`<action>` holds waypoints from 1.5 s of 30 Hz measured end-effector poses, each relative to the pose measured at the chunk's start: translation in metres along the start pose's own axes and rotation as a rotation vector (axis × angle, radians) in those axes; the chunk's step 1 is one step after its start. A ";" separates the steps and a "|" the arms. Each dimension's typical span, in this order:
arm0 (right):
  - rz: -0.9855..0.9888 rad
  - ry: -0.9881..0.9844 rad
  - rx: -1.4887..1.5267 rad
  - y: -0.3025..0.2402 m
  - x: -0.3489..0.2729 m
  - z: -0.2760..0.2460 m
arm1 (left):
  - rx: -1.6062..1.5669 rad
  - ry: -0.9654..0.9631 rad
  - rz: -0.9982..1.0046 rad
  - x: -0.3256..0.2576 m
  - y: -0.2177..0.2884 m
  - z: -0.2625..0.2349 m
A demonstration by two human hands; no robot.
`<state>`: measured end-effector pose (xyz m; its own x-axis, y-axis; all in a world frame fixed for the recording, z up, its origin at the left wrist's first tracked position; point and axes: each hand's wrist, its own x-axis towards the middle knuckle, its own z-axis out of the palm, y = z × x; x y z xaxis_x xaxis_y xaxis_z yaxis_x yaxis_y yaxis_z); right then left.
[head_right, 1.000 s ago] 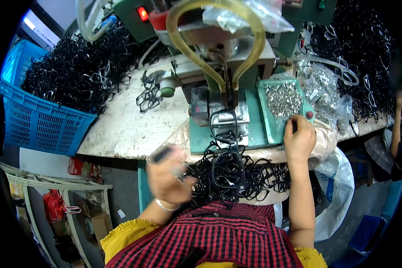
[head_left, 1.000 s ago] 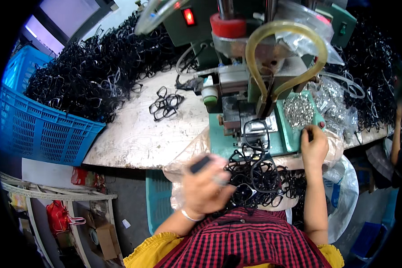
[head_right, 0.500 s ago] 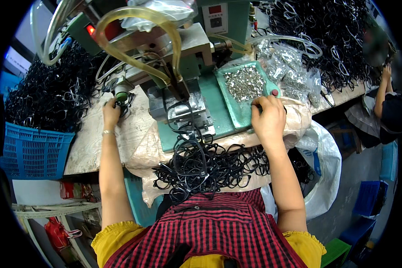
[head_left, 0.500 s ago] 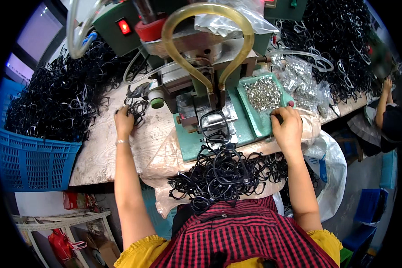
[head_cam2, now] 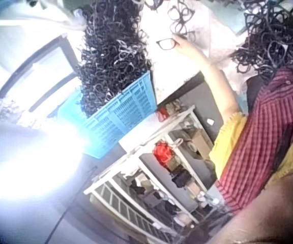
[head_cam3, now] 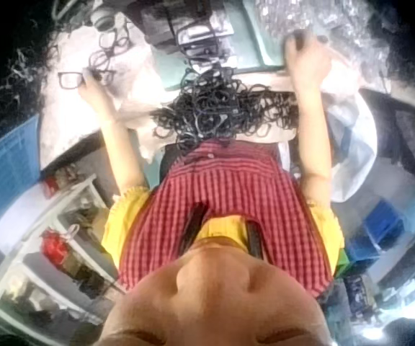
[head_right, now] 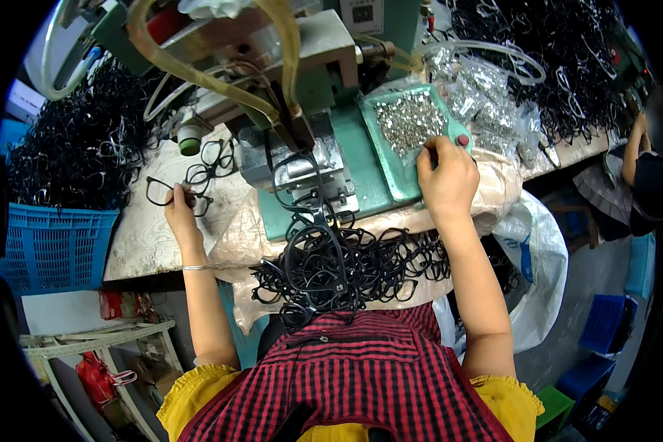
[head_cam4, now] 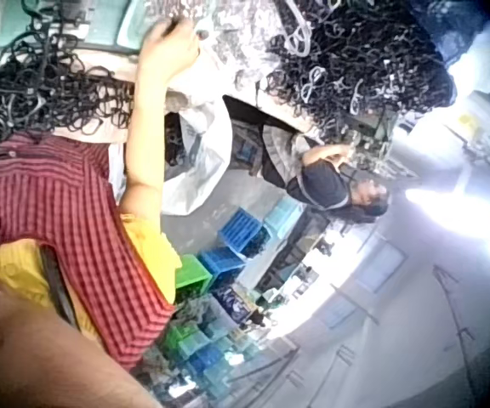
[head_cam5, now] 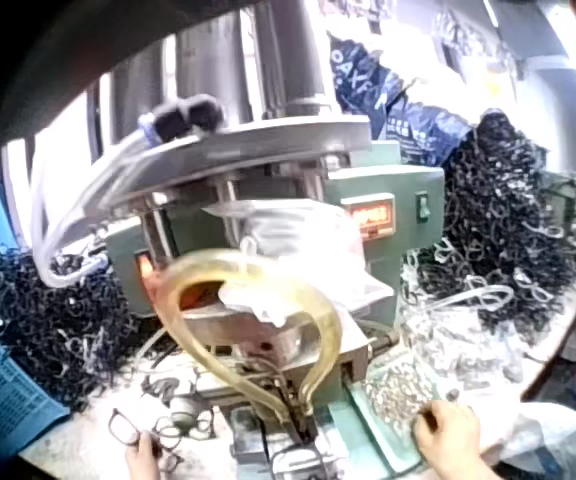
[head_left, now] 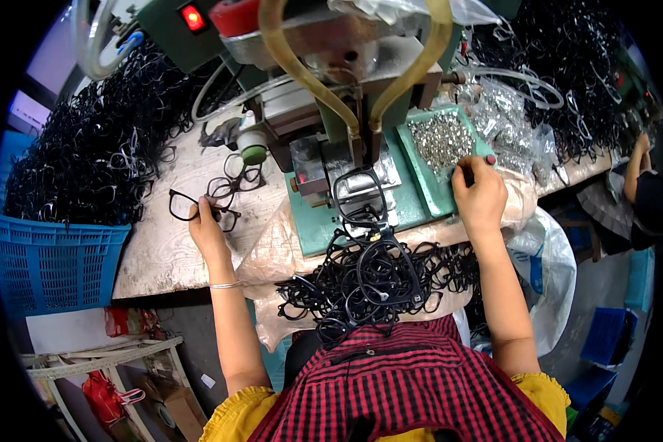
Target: The person repeatedly picks up black eyeglass frames from a pile, places them into a green machine, presses a lever to attach small metal components, and then removes the finished frames. The process is repeated continuously throughout the clip.
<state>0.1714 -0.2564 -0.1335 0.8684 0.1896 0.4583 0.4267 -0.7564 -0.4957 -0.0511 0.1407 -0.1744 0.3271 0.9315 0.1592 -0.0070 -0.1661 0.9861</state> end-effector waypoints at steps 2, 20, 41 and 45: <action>-0.126 0.080 0.084 0.005 0.001 -0.001 | -0.021 0.059 -0.157 -0.006 0.004 -0.006; 0.115 -0.205 1.362 -0.137 -0.001 -0.015 | -0.248 -0.358 0.671 -0.086 0.228 0.100; 0.050 -0.187 0.309 0.021 -0.008 -0.018 | -0.675 -1.044 -1.032 -0.172 0.175 0.118; -0.132 -0.094 0.095 0.008 -0.005 -0.012 | -0.412 -1.268 -0.822 -0.158 0.163 0.081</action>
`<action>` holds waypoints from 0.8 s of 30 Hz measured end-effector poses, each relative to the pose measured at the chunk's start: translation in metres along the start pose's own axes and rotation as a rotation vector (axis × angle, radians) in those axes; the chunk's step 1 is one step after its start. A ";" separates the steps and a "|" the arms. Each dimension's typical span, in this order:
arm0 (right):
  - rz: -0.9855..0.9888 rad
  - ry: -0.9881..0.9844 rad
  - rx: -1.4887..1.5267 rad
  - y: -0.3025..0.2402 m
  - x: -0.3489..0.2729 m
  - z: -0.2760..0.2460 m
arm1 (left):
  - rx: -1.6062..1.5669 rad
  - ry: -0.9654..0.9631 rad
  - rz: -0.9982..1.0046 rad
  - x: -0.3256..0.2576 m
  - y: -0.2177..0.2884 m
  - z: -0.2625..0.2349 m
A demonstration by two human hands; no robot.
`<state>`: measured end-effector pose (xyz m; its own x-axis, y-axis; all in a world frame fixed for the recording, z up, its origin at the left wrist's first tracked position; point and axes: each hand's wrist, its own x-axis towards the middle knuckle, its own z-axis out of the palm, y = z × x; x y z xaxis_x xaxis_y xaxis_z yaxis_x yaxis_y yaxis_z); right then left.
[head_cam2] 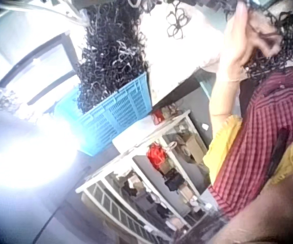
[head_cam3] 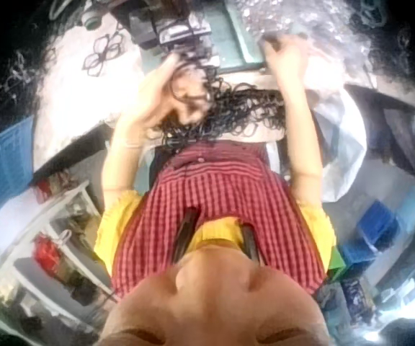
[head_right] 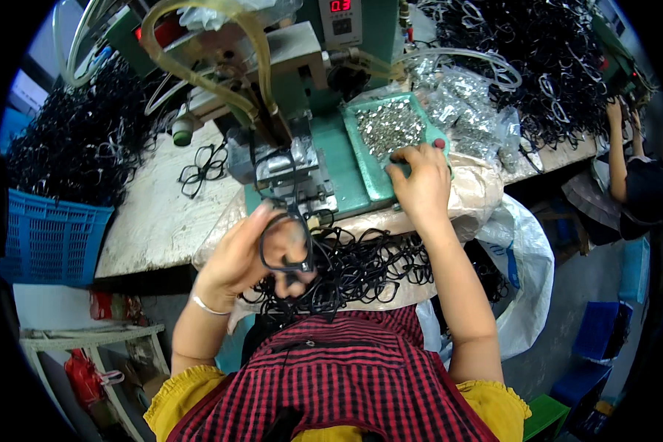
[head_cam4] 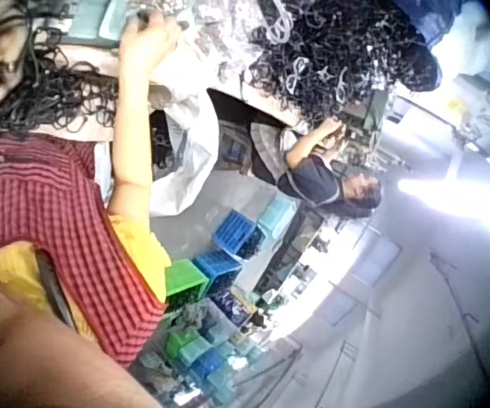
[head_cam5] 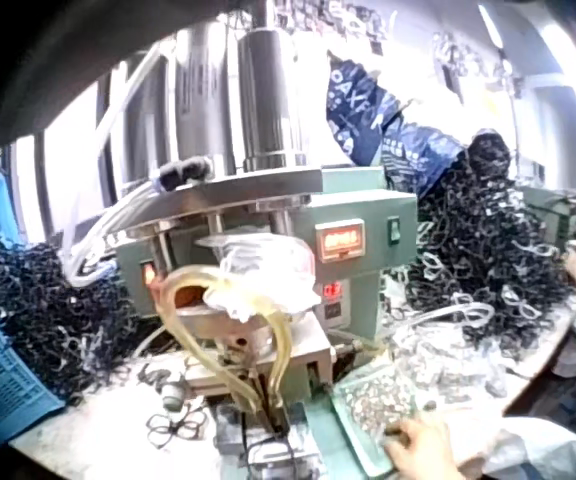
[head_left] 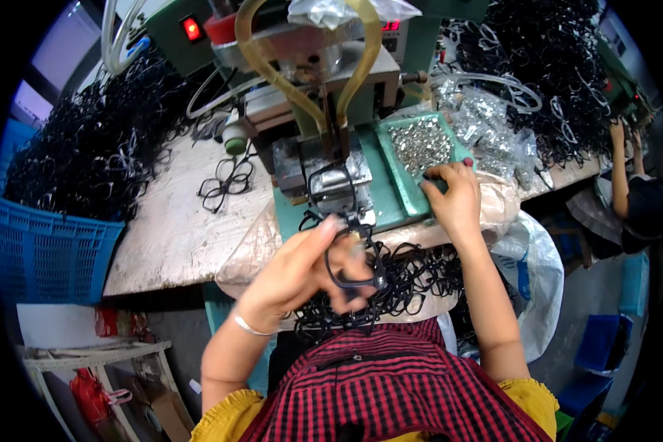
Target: The person repeatedly picks up black eyeglass frames from a pile, places them into a green machine, presses a lever to attach small metal components, and then removes the finished frames. The process is repeated continuously throughout the clip.
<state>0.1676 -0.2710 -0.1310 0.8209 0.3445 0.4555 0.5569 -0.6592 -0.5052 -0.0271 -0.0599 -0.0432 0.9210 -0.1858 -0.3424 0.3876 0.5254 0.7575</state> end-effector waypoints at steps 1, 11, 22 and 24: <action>-0.021 0.020 -0.049 0.004 -0.001 0.006 | 0.438 0.006 -0.062 -0.024 0.000 -0.019; 0.068 -0.159 0.319 0.007 0.013 -0.008 | 1.409 0.216 -0.213 -0.011 -0.114 -0.042; 0.090 -0.203 0.407 -0.001 0.033 -0.022 | 1.404 -0.790 0.171 0.050 -0.144 0.055; 0.153 -0.172 0.569 0.024 0.011 -0.029 | 1.401 -0.831 0.012 0.016 -0.065 0.025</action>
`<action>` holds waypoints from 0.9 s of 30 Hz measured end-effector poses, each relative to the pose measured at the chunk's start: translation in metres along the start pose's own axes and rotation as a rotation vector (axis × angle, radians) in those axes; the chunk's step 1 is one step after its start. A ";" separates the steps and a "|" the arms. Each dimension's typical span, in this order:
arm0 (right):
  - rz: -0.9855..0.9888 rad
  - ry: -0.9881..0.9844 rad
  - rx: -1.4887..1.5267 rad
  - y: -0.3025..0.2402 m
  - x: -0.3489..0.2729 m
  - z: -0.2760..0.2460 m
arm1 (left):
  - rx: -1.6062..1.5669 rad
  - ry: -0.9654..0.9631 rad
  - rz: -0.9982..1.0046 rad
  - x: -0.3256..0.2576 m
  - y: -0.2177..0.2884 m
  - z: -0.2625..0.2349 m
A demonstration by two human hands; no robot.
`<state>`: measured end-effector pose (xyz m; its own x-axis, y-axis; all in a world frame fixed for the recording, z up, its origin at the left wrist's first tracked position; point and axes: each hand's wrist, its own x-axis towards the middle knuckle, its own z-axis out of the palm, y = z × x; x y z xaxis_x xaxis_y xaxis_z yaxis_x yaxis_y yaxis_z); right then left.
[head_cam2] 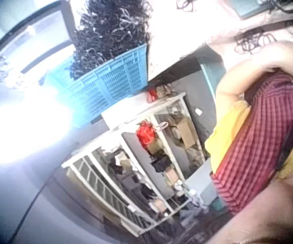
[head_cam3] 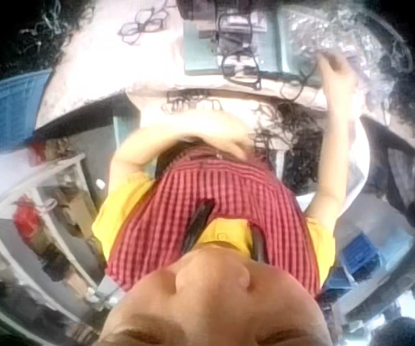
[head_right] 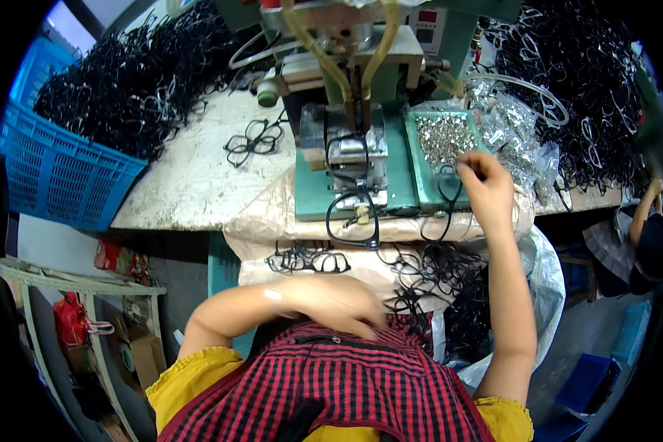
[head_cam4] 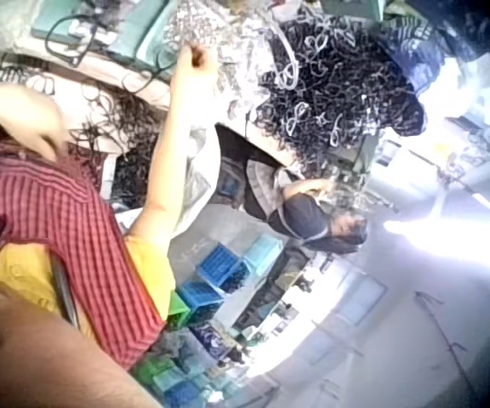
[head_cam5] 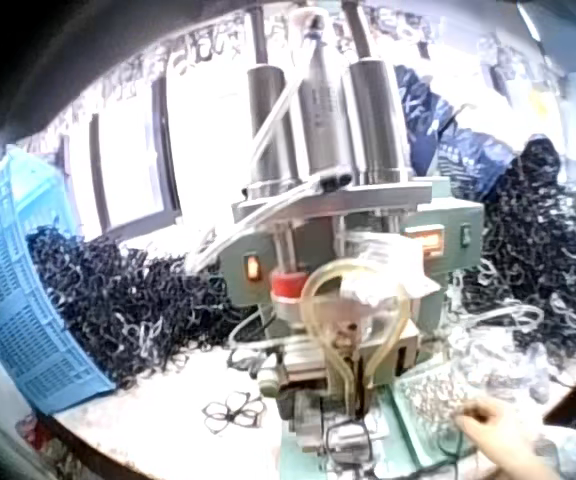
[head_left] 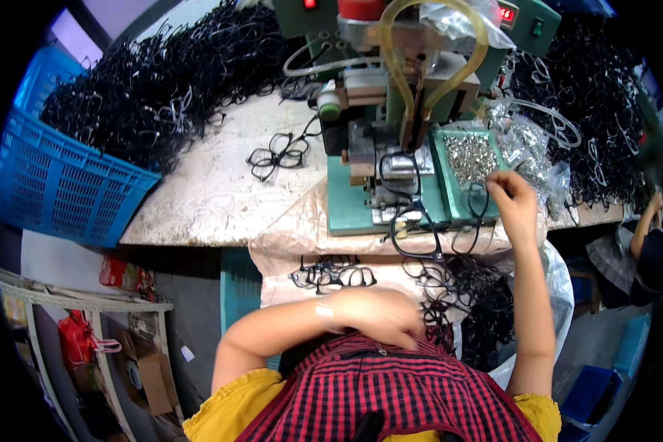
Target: The person repeatedly picks up black eyeglass frames from a pile, places them into a green machine, presses a lever to attach small metal components, and then removes the finished frames. The process is repeated continuously throughout the clip.
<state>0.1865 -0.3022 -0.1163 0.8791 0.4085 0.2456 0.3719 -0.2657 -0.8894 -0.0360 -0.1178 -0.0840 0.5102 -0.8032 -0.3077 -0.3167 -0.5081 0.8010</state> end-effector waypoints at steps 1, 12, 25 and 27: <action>0.043 0.043 0.084 0.008 -0.013 -0.005 | -0.124 0.115 -0.078 -0.047 0.004 -0.023; 0.024 0.225 0.164 -0.038 -0.025 0.024 | 0.499 1.733 -0.788 -0.147 -0.221 -0.112; -0.053 -0.010 0.588 -0.111 0.013 0.104 | -0.344 2.092 0.555 -0.140 -0.064 -0.100; -0.038 -0.063 0.700 -0.118 0.013 0.105 | 0.015 1.684 0.677 -0.124 -0.002 -0.103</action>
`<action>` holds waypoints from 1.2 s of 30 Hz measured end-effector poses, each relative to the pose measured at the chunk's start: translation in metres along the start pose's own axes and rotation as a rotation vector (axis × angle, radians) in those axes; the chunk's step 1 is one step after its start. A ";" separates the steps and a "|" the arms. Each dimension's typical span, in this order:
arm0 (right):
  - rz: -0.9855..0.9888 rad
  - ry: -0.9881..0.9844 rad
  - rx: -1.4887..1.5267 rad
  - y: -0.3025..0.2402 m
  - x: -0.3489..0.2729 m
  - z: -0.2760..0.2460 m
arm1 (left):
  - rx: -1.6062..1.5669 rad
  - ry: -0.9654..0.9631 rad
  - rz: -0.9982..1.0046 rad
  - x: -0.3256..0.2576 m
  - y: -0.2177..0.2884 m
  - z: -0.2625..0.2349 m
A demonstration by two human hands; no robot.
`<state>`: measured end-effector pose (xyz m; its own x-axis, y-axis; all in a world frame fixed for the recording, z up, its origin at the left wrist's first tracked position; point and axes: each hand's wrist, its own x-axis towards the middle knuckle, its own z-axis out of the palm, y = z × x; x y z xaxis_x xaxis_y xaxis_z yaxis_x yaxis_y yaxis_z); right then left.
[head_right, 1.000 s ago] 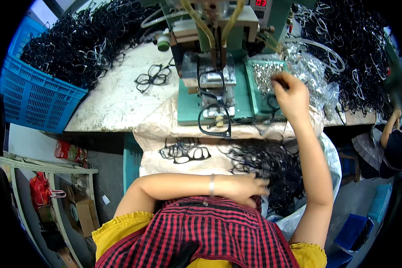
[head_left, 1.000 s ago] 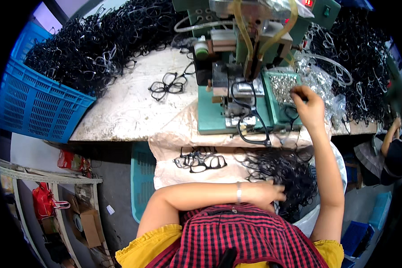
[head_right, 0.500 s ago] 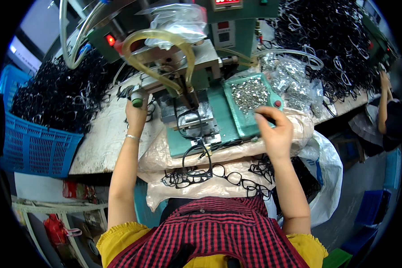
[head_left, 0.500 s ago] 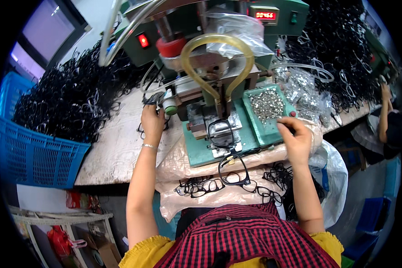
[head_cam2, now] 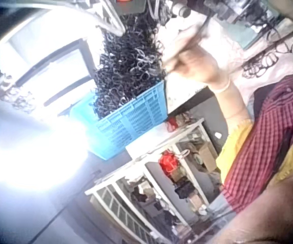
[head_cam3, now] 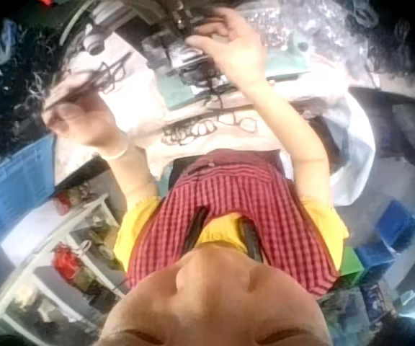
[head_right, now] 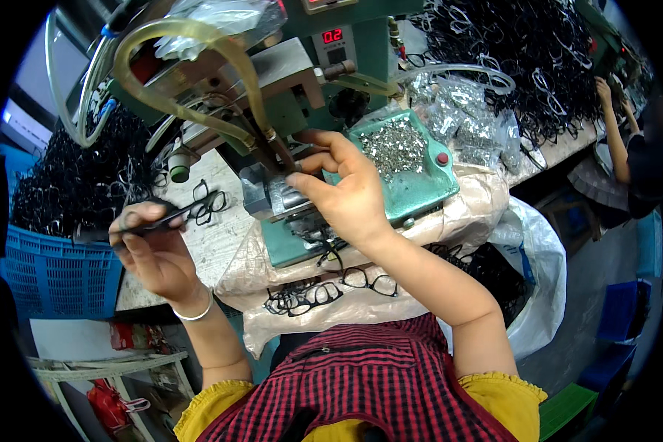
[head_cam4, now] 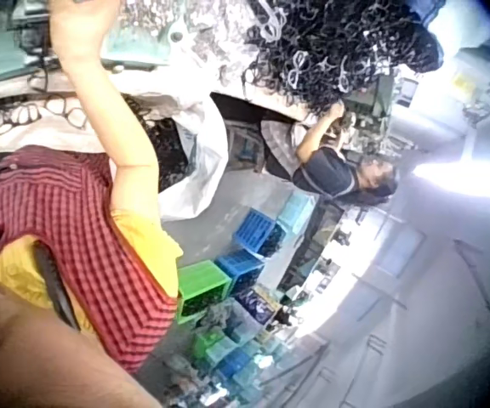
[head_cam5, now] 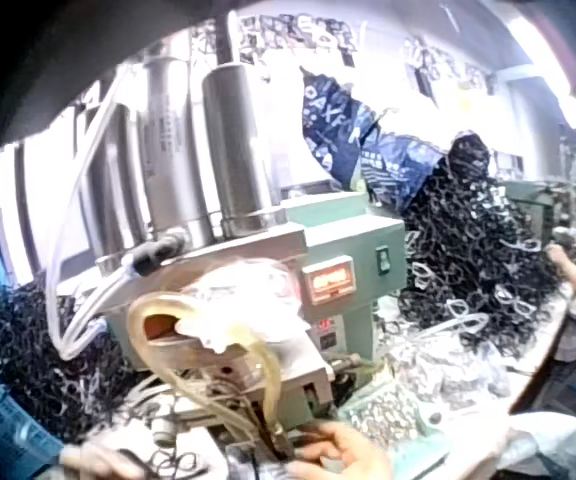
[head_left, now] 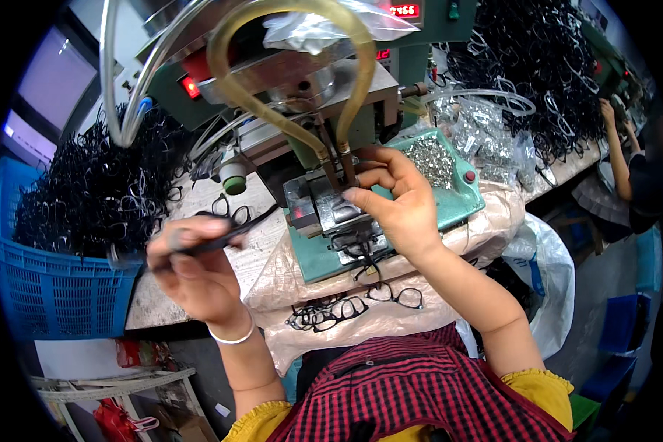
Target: The person repeatedly picks up black eyeglass frames from a pile, places them into a green machine, presses a lever to attach small metal components, and then removes the finished frames. The process is repeated continuously throughout the clip.
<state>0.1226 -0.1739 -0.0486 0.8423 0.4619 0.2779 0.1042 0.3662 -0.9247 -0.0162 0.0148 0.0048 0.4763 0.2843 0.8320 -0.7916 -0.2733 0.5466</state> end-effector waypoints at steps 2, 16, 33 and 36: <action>0.073 0.018 0.068 -0.005 -0.002 0.005 | 0.332 -0.110 0.086 0.013 -0.010 0.017; -0.162 0.417 -0.605 0.047 0.007 -0.139 | 0.597 -0.568 0.161 -0.039 -0.028 0.055; -0.190 0.196 -1.394 0.046 -0.039 -0.125 | 0.931 -0.426 -0.210 -0.117 0.030 0.021; -0.090 0.302 -1.165 0.043 -0.037 -0.125 | 0.957 0.145 -0.107 -0.093 0.020 -0.030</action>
<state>0.1620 -0.2758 -0.1314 0.8809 0.2074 0.4255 0.4525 -0.6331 -0.6280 -0.0879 0.0108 -0.0645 0.4250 0.4443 0.7886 -0.0707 -0.8523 0.5183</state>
